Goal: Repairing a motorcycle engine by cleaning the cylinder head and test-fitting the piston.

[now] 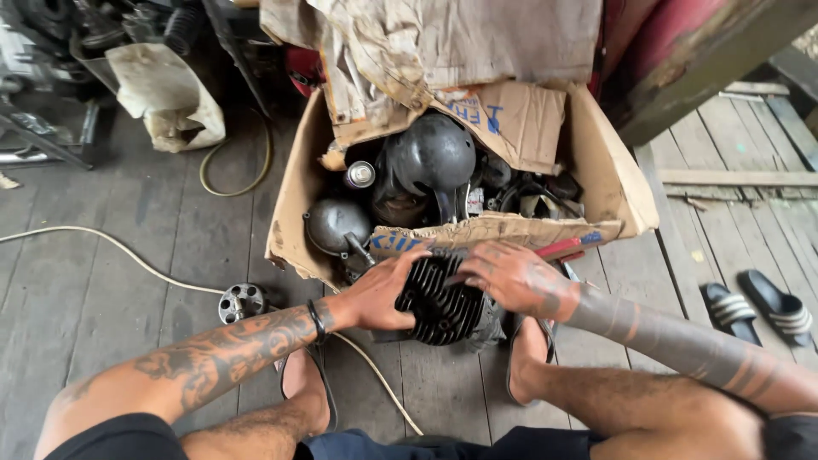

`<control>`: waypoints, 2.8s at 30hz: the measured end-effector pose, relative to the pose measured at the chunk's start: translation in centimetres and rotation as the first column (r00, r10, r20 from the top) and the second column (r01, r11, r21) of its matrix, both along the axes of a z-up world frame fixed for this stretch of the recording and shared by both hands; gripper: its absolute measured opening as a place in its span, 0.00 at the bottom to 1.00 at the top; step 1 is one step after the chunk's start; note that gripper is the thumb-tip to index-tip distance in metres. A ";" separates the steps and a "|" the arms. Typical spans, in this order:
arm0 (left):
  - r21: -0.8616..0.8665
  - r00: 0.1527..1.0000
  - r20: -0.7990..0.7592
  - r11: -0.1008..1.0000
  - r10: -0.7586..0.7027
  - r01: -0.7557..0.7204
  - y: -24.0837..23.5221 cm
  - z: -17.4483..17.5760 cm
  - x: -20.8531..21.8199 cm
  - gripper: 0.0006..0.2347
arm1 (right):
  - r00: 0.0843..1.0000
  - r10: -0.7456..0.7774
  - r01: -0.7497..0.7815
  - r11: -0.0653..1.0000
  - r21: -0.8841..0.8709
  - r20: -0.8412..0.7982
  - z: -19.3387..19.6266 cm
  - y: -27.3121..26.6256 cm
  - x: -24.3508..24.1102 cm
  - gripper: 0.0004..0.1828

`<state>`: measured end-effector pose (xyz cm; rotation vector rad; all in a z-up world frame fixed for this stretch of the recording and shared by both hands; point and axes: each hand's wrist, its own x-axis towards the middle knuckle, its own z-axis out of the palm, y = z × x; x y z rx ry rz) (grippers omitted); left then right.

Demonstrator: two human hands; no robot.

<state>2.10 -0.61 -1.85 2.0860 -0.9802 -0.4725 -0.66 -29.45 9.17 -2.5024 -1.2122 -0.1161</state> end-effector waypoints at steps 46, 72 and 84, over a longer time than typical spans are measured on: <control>-0.023 0.996 -0.081 0.999 -0.034 0.033 0.0 6.1 -0.7 0.43 | 0.996 -0.054 0.053 0.998 -0.014 -0.066 -0.2 0.4 -2.2 0.17; 0.499 0.960 0.225 0.866 -0.165 0.032 -2.1 9.7 -2.1 0.55 | 0.992 0.075 -0.052 0.977 -0.207 0.106 3.6 0.1 -1.6 0.10; 0.448 0.951 0.229 0.890 -0.209 0.088 -1.4 9.3 -1.2 0.57 | 0.946 0.120 -0.123 0.992 0.008 -0.302 5.0 -0.3 -1.6 0.14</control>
